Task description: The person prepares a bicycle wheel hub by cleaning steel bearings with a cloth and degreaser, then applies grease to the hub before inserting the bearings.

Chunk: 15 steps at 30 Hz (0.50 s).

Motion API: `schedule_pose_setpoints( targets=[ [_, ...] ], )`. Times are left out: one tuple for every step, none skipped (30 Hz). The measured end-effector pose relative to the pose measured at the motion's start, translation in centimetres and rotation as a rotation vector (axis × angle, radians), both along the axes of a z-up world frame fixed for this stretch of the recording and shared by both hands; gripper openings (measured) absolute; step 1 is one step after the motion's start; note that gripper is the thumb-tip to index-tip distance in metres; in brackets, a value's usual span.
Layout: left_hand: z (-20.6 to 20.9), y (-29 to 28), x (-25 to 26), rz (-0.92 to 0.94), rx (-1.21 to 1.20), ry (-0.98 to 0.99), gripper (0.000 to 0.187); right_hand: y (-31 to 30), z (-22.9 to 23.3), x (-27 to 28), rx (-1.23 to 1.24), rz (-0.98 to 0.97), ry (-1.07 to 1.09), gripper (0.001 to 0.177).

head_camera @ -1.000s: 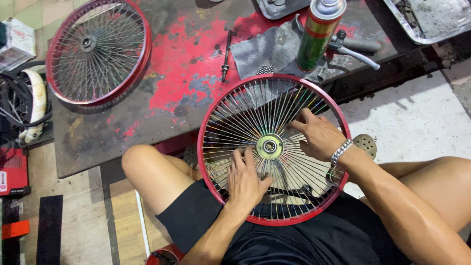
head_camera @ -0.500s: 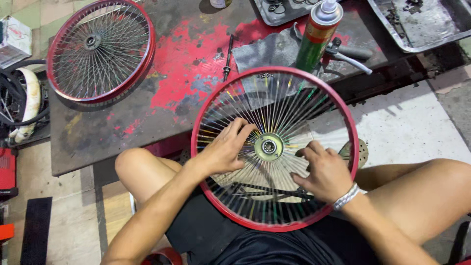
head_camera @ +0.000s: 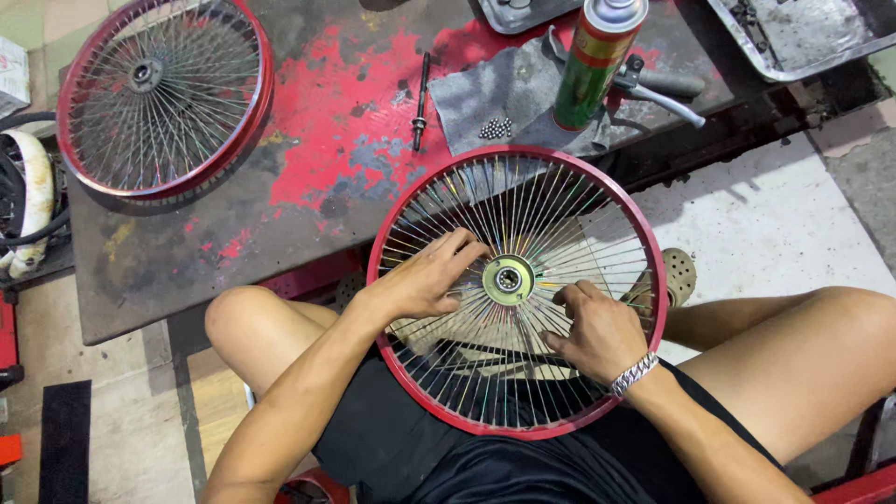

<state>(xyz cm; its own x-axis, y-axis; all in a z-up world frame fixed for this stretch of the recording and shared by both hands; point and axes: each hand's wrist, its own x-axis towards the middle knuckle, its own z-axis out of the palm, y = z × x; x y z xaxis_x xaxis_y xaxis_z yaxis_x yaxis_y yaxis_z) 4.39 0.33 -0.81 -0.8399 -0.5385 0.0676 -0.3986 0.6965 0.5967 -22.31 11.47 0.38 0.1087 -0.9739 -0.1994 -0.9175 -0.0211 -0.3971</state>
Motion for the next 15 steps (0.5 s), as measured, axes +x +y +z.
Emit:
schedule_pose_setpoints(
  targets=[
    [0.0,0.1,0.0,-0.015,0.006,0.004,0.083,0.1,0.3,0.1,-0.025,0.012,0.007,0.049],
    [0.2,-0.3,0.0,-0.028,0.004,0.008,0.084,0.1,0.6,0.2,0.006,-0.017,0.011,0.049],
    [0.4,-0.6,0.0,-0.051,-0.037,0.016,0.084,0.3,0.9,0.3,0.038,-0.046,0.016,0.048],
    [0.6,-0.6,0.1,-0.073,-0.076,0.022,0.084,0.7,1.1,0.6,0.072,-0.073,0.017,0.048],
    [0.9,-0.7,0.1,-0.094,-0.115,0.027,0.084,1.0,1.1,1.0,0.036,-0.07,-0.007,0.046],
    [1.2,-0.9,-0.1,-0.129,-0.119,0.0,0.085,1.5,1.1,1.3,0.002,-0.07,-0.028,0.044],
    [1.5,-1.4,-0.3,-0.164,-0.122,-0.028,0.086,2.0,1.1,1.4,-0.031,-0.071,-0.048,0.042],
    [2.0,-2.1,-0.5,-0.199,-0.131,-0.056,0.087,2.2,1.3,1.7,0.026,-0.097,-0.128,0.047],
    [2.6,-2.9,-0.8,-0.228,-0.11,-0.122,0.088,2.6,1.4,2.1,0.084,-0.122,-0.208,0.052],
    [3.0,-3.7,-1.2,-0.261,-0.092,-0.185,0.088,2.9,1.6,2.5,0.14,-0.151,-0.286,0.057],
    [3.3,-4.2,-1.5,-0.293,-0.074,-0.249,0.089,3.3,1.8,3.0,0.175,-0.178,-0.34,0.062],
    [3.4,-4.5,-1.8,-0.327,-0.11,-0.269,0.086,3.7,1.9,3.6,0.208,-0.203,-0.395,0.067],
    [3.4,-4.7,-2.1,-0.36,-0.146,-0.288,0.084,4.0,2.1,4.1,0.241,-0.228,-0.45,0.072],
    [3.3,-4.9,-2.2,-0.391,-0.181,-0.309,0.081,4.2,2.3,4.3,0.25,-0.244,-0.458,0.072],
    [3.1,-5.2,-2.4,-0.418,-0.189,-0.285,0.083,4.3,2.3,4.5,0.259,-0.259,-0.467,0.072]
  ],
)
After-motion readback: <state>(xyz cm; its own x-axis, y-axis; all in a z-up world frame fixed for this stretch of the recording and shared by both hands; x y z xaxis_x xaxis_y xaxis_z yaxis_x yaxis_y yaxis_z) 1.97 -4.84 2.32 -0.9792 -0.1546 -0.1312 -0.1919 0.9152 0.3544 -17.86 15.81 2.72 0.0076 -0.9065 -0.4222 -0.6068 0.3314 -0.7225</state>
